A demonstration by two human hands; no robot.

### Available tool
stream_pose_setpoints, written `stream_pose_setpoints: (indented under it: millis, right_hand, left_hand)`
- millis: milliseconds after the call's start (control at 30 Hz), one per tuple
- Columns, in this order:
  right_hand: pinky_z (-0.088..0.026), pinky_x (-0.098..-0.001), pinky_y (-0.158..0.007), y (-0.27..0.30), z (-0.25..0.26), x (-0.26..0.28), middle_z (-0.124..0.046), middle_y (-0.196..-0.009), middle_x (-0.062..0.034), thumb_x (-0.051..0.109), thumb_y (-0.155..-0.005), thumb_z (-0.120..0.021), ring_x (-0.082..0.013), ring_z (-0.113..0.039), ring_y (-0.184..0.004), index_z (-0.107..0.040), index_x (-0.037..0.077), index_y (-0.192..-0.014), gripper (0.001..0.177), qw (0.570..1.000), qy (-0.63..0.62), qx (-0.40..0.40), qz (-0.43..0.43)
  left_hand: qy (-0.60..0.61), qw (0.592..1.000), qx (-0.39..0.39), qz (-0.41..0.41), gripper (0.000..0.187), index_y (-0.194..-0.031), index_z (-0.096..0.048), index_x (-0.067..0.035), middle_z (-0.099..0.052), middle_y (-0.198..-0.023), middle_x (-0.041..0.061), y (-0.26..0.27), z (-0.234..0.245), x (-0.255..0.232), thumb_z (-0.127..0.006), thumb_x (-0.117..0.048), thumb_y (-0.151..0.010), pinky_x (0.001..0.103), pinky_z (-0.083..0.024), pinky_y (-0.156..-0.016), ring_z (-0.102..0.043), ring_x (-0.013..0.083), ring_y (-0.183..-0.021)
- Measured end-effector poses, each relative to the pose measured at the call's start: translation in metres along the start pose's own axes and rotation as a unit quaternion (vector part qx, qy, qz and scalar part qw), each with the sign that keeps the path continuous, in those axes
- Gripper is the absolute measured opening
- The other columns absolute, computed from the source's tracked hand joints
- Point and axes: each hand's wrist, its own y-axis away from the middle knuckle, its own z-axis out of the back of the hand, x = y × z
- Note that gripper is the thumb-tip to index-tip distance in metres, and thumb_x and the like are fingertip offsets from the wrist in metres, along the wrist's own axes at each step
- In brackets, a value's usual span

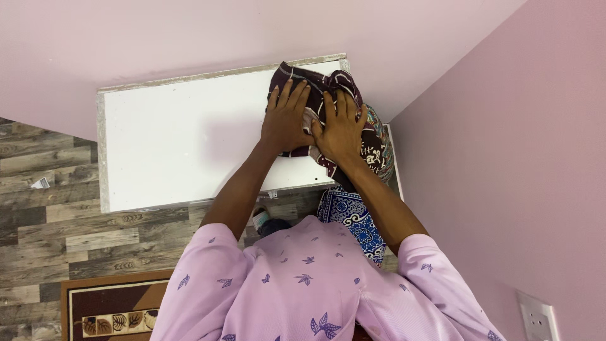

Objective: The person folds a patterned cloth on a white cabinet, places it inside the cabinet, and then wipes the front of the cabinet with the cloth.

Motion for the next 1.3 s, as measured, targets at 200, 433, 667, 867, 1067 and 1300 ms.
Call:
stream_pose_setpoints:
  millis: [200,433,667,867,1067,1300]
  right_hand:
    - [-0.003,-0.0754,-0.115,-0.029,-0.002,-0.006,-0.035,-0.157,-0.0282,0.044,-0.095,-0.058,-0.0413,-0.023,-0.150,-0.039,0.005,-0.155,0.074,0.998,0.025,0.026,-0.050]
    - [-0.008,-0.0707,-0.116,-0.073,-0.014,-0.030,-0.036,-0.155,-0.0324,0.043,-0.096,-0.060,-0.0454,-0.028,-0.147,-0.038,0.006,-0.157,0.074,0.997,0.036,0.023,-0.070]
    - [-0.038,-0.0568,-0.112,-0.090,-0.003,-0.029,-0.048,-0.151,-0.0289,0.040,-0.091,-0.065,-0.0429,-0.051,-0.134,-0.046,0.008,-0.152,0.071,0.996,-0.002,0.006,-0.093]
    - [-0.056,-0.0484,-0.095,-0.092,0.004,-0.023,-0.056,-0.145,-0.0227,0.037,-0.087,-0.070,-0.0417,-0.064,-0.117,-0.053,0.013,-0.148,0.067,0.995,-0.031,-0.023,-0.087]
    - [-0.057,-0.0461,-0.093,-0.095,0.006,-0.014,-0.061,-0.141,-0.0134,0.037,-0.091,-0.067,-0.0347,-0.070,-0.112,-0.051,0.016,-0.149,0.063,0.984,-0.069,0.009,-0.163]
    - [-0.058,-0.0442,-0.085,-0.083,0.006,-0.007,-0.072,-0.126,-0.0135,0.037,-0.096,-0.070,-0.0314,-0.074,-0.097,-0.052,0.016,-0.150,0.061,0.987,-0.055,-0.040,-0.147]
  left_hand:
    - [0.020,0.999,-0.026,-0.019,0.114,-0.159,-0.033,-0.004,-0.030,-0.166,0.012,-0.032,-0.004,0.014,-0.079,-0.055,-0.068,0.053,-0.009,-0.127,-0.016,0.0331,-0.157]
    - [0.052,0.998,-0.039,-0.019,0.118,-0.155,-0.034,-0.001,-0.032,-0.162,0.014,-0.072,-0.005,0.023,-0.081,-0.064,-0.067,0.056,-0.012,-0.123,-0.022,0.0356,-0.150]
    - [0.061,0.996,-0.057,-0.021,0.114,-0.144,-0.045,0.002,-0.048,-0.145,0.015,-0.085,0.009,0.022,-0.083,-0.068,-0.061,0.051,-0.032,-0.114,-0.044,0.0344,-0.128]
    - [0.064,0.996,-0.069,-0.009,0.112,-0.137,-0.049,0.001,-0.050,-0.136,0.016,-0.090,0.012,0.020,-0.083,-0.069,-0.057,0.052,-0.033,-0.108,-0.045,0.0355,-0.120]
    - [0.065,0.996,-0.056,-0.015,0.112,-0.137,-0.049,0.002,-0.052,-0.132,0.015,-0.093,0.012,0.023,-0.079,-0.072,-0.060,0.050,-0.036,-0.104,-0.046,0.0345,-0.116]
    - [0.054,0.997,-0.055,-0.005,0.107,-0.138,-0.049,0.002,-0.052,-0.131,0.015,-0.091,0.007,0.024,-0.077,-0.069,-0.063,0.052,-0.035,-0.103,-0.046,0.0361,-0.116]
